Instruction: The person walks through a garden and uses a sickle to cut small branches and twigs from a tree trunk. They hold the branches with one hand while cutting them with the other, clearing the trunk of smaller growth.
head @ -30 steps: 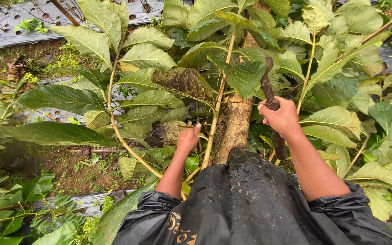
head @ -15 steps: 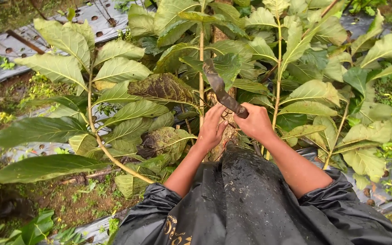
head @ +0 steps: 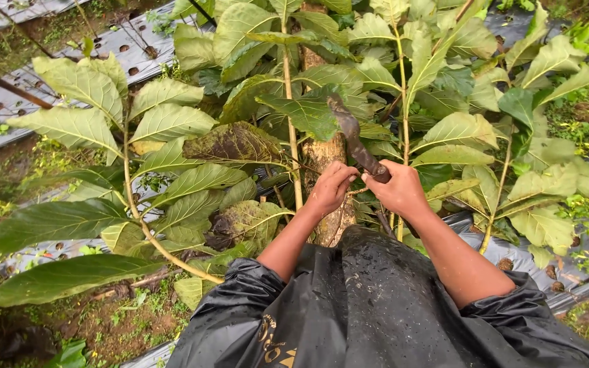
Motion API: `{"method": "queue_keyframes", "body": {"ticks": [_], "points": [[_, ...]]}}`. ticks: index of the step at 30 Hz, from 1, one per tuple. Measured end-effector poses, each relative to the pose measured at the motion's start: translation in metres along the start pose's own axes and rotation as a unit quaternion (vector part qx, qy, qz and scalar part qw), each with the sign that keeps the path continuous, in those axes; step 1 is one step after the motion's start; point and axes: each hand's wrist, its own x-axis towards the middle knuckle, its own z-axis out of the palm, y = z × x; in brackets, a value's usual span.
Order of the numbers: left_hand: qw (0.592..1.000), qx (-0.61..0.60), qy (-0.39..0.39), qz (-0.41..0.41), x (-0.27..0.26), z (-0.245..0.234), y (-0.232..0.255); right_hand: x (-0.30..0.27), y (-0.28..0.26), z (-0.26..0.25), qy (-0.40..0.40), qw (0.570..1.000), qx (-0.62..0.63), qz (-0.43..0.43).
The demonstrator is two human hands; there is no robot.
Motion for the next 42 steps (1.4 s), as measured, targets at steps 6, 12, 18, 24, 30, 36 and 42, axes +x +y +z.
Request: {"method": "queue_keyframes", "body": {"ticks": [6, 12, 18, 24, 30, 36, 42], "points": [[0.997, 0.072, 0.009, 0.007, 0.007, -0.030, 0.016, -0.009, -0.013, -0.012, -0.048, 0.994, 0.084, 0.044], [0.990, 0.136, -0.037, 0.003, -0.001, -0.048, 0.026, -0.011, 0.029, -0.021, -0.060, 0.991, 0.111, 0.055], [0.984, 0.171, -0.043, 0.010, -0.007, -0.051, 0.032, -0.015, 0.074, -0.021, -0.052, 0.991, 0.107, 0.055], [0.983, 0.182, -0.032, -0.022, -0.024, -0.054, 0.044, -0.038, 0.041, -0.036, -0.074, 0.988, 0.129, 0.050], [0.979, 0.196, -0.032, -0.050, -0.030, -0.057, 0.078, -0.054, 0.062, -0.032, -0.089, 0.983, 0.142, 0.069], [0.988, 0.140, -0.031, -0.049, -0.047, -0.036, 0.090, -0.085, 0.060, -0.039, -0.089, 0.976, 0.172, 0.095], [0.986, 0.159, -0.028, -0.032, -0.063, 0.005, 0.073, -0.104, 0.054, -0.059, -0.057, 0.979, 0.164, 0.106]]}}
